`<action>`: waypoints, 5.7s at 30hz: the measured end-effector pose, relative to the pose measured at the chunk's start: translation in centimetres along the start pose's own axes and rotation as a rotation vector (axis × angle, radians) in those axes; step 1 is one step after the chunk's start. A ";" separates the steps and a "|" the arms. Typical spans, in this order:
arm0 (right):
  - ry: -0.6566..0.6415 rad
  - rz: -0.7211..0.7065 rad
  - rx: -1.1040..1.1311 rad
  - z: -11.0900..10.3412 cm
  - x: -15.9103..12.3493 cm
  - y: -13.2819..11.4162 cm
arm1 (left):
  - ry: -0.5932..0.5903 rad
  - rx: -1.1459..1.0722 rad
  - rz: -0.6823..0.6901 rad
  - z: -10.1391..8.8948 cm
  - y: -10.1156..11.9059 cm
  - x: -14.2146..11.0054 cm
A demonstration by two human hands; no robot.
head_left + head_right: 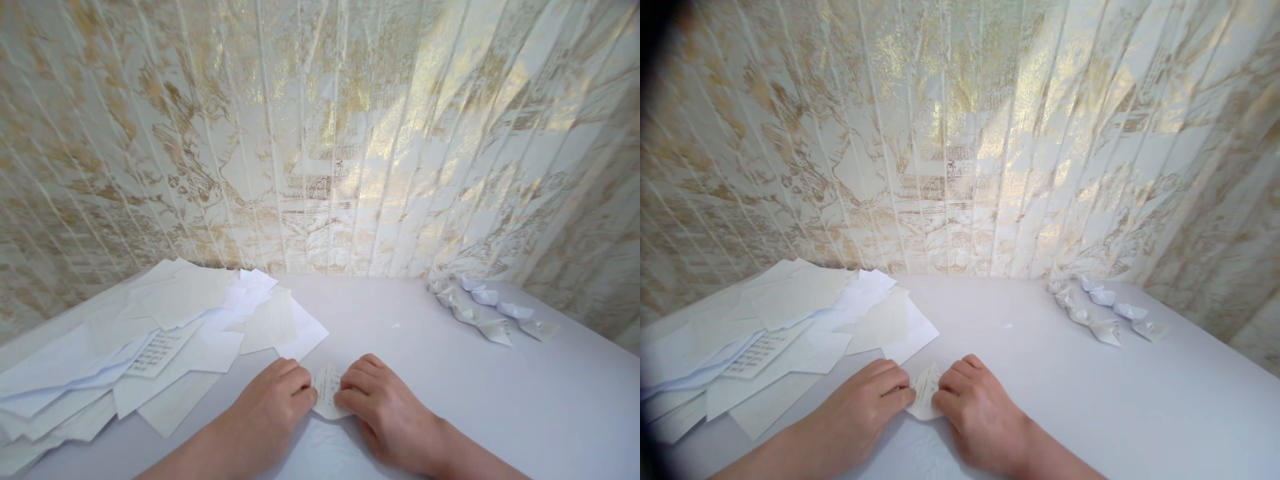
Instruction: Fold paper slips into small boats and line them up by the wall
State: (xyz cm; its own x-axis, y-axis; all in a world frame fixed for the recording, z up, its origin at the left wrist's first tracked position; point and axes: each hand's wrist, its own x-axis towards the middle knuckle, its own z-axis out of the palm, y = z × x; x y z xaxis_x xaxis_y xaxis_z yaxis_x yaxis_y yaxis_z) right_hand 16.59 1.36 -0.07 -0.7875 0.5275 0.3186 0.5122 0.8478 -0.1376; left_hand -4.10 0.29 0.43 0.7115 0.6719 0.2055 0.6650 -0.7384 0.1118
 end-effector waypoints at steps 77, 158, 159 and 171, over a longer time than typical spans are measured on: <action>-0.015 0.575 0.083 0.5 0.5 -1.3 | -0.092 -0.235 -0.511 -0.3 0.0 1.0; 0.652 0.665 1.172 2.3 0.9 0.3 | 0.304 -1.702 -0.739 1.3 0.9 3.2; 0.646 0.647 1.207 2.4 0.9 0.3 | 0.321 -1.724 -0.748 1.3 1.0 3.2; 0.524 0.517 1.437 2.6 1.4 -0.9 | 0.318 -1.553 -0.679 2.0 1.0 3.1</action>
State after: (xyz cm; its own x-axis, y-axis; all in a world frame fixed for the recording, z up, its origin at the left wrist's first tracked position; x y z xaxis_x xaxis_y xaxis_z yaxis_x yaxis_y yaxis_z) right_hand 14.09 1.45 -1.90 -0.2889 0.9385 0.1892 -0.2932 0.1014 -0.9507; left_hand -0.79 1.74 -0.75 0.2221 0.9670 -0.1244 -0.1562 0.1612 0.9745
